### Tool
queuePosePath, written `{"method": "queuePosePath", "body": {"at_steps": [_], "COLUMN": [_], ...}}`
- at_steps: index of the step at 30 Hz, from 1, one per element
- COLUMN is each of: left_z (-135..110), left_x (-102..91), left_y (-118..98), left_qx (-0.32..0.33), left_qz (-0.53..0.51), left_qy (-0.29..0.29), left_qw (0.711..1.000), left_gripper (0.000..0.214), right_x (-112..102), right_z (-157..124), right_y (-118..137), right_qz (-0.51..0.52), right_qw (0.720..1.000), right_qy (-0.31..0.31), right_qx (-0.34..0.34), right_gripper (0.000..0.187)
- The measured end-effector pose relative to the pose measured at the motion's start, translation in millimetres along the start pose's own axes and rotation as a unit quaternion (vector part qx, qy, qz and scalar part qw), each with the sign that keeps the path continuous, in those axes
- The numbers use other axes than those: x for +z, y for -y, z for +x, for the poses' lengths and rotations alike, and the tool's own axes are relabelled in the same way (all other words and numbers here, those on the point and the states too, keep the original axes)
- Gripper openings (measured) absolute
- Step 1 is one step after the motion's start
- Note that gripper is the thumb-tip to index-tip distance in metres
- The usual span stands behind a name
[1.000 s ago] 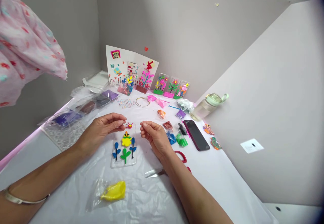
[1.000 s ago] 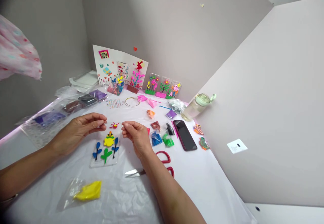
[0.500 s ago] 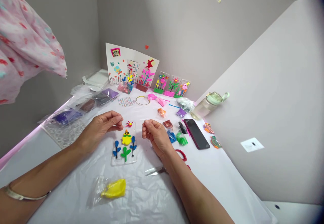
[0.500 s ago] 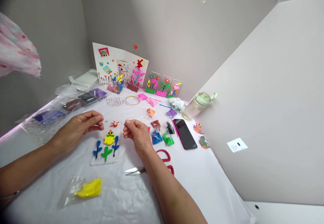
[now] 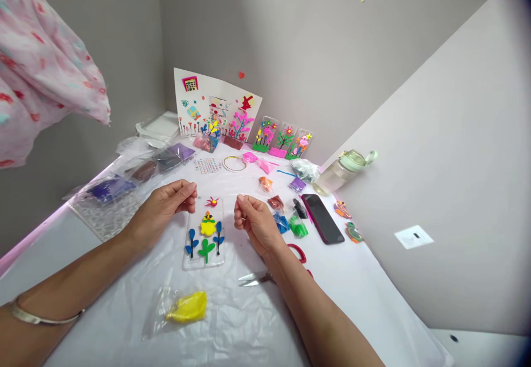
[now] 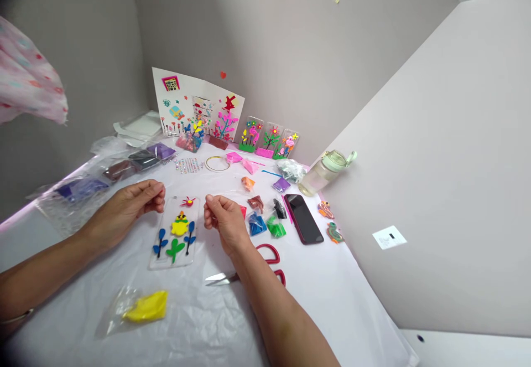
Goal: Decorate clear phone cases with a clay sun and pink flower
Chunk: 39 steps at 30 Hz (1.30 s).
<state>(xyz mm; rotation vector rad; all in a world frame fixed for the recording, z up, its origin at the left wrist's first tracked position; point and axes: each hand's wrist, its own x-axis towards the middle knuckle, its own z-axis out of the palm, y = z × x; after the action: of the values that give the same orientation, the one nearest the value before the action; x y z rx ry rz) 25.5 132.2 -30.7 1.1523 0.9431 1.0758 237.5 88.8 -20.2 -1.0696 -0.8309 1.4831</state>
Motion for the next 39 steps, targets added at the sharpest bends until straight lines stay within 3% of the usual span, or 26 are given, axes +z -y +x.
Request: {"method": "queuePosePath", "body": {"at_steps": [19,31,39], "left_z": [0,-1,-1], "left_x": [0.2,0.1,-0.1], "left_y": [0,0,1], "left_qx": [0.008,0.010,0.014], "left_qz": [-0.003,-0.002,0.007], "left_qy": [0.004,0.004,0.005], "left_qw": [1.000,1.000,1.000], "left_gripper": [0.052,0.050,0.048], "right_x": [-1,2,0], "right_z": [3,25,35], "right_y": [0,20,7], "right_qz": [0.003,-0.081,-0.131], "right_qw": [1.000,0.996,0.989], "right_qy": [-0.002,0.020,0.020], "right_qx": [-0.006,-0.034,-0.058], "right_gripper": [0.041,0.032,0.027]}}
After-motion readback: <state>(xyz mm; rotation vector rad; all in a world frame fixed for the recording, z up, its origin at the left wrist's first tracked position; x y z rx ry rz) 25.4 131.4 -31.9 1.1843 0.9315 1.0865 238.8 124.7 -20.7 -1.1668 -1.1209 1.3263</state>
